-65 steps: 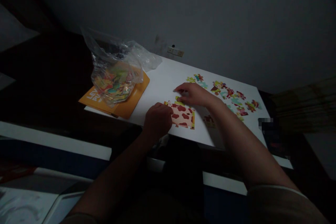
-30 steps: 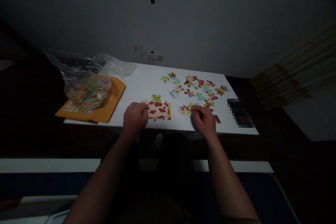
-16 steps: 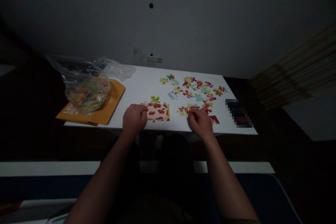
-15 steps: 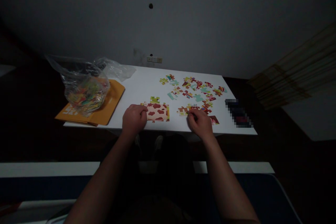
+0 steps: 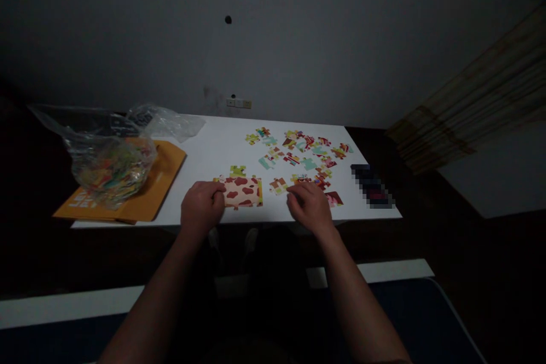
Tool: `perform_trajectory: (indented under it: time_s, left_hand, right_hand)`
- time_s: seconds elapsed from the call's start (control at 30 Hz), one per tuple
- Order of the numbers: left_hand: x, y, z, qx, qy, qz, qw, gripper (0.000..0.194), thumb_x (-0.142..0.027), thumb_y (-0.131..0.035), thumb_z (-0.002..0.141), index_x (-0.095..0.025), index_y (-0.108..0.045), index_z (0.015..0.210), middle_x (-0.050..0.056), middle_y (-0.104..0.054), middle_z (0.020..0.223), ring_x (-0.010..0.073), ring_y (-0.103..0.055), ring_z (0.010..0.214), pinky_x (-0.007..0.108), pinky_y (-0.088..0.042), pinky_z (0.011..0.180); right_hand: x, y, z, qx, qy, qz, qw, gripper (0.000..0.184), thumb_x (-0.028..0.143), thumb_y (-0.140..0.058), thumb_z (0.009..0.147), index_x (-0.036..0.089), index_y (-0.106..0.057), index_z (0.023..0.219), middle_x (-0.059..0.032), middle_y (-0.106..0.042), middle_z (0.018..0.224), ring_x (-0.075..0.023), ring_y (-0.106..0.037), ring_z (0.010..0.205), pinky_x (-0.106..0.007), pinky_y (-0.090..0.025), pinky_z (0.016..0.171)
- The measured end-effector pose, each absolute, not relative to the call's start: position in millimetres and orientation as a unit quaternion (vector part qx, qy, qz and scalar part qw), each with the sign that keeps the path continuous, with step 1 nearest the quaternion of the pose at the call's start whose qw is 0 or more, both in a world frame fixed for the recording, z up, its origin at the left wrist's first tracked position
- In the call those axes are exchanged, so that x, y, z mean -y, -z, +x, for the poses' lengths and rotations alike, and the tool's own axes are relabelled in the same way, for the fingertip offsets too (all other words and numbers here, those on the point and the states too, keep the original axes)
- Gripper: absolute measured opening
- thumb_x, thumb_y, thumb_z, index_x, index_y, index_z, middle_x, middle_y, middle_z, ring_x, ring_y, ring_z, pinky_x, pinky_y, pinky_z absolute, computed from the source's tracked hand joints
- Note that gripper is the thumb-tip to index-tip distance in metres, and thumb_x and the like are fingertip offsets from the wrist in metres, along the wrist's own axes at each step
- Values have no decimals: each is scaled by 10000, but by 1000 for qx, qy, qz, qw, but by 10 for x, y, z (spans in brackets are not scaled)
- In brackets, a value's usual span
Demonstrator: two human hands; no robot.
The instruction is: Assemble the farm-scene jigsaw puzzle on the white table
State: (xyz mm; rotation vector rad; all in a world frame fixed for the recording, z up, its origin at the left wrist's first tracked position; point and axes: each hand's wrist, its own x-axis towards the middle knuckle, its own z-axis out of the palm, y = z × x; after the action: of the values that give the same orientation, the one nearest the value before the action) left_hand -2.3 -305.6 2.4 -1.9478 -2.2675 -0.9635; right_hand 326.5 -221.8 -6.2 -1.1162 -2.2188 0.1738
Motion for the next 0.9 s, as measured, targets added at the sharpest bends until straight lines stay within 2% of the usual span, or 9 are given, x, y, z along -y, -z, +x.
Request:
perform_trajectory:
  time_s: [0.07, 0.2, 0.27, 0.6, 0.9]
  left_hand:
    - [3056, -31, -24, 722, 306, -621, 2, 341, -263, -509, 951, -231, -849, 961, 95, -868, 1043, 329, -765, 1058, 499, -619, 984]
    - [3061, -45, -25, 724, 307, -618, 3, 347, -280, -504, 951, -238, -848, 970, 87, -870, 1049, 320, -768, 1065, 482, -621, 992]
    - [3063, -53, -28, 725, 308, -616, 3, 346, -291, -503, 951, -245, -845, 955, 86, -870, 1044, 317, -770, 1058, 475, -624, 987]
    - [3059, -60, -33, 717, 321, -619, 2, 325, -302, -519, 948, -255, -840, 946, 89, -868, 1024, 329, -771, 1041, 508, -624, 991]
    - [3065, -44, -58, 713, 320, -623, 5, 316, -309, -526, 963, -260, -838, 967, 82, -862, 1028, 314, -771, 1039, 496, -626, 980]
  right_hand:
    - [2230, 77, 3244, 813, -36, -481, 325, 264, 267, -588, 1057, 227, -829, 1156, -120, -823, 1185, -327, -705, 1159, -514, -530, 1071]
    - [2250, 71, 3194, 789, -1, -554, 265, 358, 317, -622, 1045, 209, -798, 1337, -166, -749, 1468, -401, -629, 1340, -587, -490, 1116]
    - [2247, 67, 3186, 796, -8, -550, 251, 367, 317, -616, 1051, 210, -788, 1357, -170, -733, 1503, -403, -630, 1351, -598, -487, 1124]
    - [2217, 110, 3245, 813, -63, -474, 332, 191, 257, -626, 1043, 244, -801, 1120, -116, -816, 1325, -357, -714, 1239, -565, -505, 1087]
    - [2280, 55, 3272, 814, -66, -451, 361, 207, 288, -566, 1099, 252, -758, 1032, -80, -834, 1014, -295, -733, 973, -453, -498, 892]
